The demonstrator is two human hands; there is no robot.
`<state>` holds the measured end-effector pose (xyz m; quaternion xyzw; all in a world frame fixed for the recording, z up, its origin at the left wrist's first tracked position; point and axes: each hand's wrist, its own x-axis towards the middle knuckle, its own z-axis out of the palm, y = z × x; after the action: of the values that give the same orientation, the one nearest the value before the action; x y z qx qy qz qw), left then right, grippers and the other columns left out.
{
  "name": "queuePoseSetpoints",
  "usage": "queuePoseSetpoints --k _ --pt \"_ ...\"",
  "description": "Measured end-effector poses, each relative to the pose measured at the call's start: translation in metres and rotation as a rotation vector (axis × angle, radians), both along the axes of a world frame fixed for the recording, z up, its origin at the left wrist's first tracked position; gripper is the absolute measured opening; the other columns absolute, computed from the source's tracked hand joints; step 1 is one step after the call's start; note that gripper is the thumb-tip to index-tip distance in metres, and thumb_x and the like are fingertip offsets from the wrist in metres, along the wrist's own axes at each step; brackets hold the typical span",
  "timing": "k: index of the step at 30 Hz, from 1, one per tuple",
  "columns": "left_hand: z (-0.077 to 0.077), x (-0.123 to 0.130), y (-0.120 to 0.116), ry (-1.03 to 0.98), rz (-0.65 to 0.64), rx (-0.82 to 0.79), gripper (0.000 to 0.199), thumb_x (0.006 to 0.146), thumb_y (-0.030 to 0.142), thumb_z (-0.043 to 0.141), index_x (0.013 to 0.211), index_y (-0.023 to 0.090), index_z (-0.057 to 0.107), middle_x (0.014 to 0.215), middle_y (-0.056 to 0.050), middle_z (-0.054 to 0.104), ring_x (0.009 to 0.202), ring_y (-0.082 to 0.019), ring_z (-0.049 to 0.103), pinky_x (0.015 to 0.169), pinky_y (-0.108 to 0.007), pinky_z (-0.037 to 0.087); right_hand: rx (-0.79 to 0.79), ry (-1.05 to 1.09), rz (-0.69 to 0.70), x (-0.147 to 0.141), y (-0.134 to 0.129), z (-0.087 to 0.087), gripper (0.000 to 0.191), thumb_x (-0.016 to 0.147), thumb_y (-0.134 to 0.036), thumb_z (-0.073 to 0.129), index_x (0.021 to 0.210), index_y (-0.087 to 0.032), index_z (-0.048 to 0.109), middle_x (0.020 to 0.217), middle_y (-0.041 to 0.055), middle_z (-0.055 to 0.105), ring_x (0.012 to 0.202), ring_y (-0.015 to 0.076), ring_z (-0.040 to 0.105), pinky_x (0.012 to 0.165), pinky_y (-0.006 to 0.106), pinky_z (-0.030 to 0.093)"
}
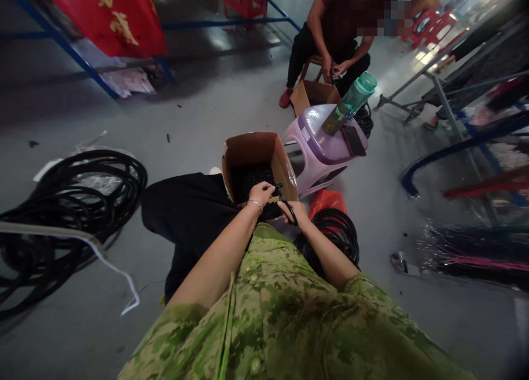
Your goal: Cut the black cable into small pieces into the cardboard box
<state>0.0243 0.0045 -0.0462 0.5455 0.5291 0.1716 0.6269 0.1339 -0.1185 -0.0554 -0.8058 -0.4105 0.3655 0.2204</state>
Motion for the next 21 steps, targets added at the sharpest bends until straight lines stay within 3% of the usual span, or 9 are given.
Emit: queuePoseSetpoints --k 6,12,21 --pt "-0.001 0.000 -0.001 -0.025 -0.072 0.022 0.009 0.071 0.026 0.066 0.068 0.018 0.064 0.046 0.005 0.049 0.044 -0.009 0.044 0.046 -0.019 0.033 -0.008 0.041 0.028 0.011 0.009 0.007 0.056 0.085 -0.067 0.048 0.067 -0.017 0.065 0.060 0.0020 0.067 0.050 0.0117 0.063 0.053 0.019 0.046" --pt "0.003 -0.001 0.001 -0.028 -0.004 -0.040 0.011 0.073 0.027 0.064 0.072 0.016 0.062 0.047 0.006 0.049 0.039 -0.006 0.039 0.042 -0.018 0.031 0.016 0.081 -0.012 0.005 0.011 0.008 0.062 0.084 -0.072 0.045 0.059 -0.016 0.059 0.049 0.0012 0.058 0.040 0.0106 0.056 0.045 0.019 0.042" --pt "-0.001 0.002 -0.001 0.064 0.091 -0.024 0.016 0.080 0.029 0.057 0.071 0.016 0.060 0.053 0.003 0.053 0.042 -0.008 0.042 0.045 -0.021 0.032 0.083 -0.043 -0.001 -0.008 0.007 -0.002 0.064 0.084 -0.073 0.042 0.052 -0.018 0.056 0.042 0.0000 0.053 0.043 0.0131 0.057 0.050 0.021 0.044"
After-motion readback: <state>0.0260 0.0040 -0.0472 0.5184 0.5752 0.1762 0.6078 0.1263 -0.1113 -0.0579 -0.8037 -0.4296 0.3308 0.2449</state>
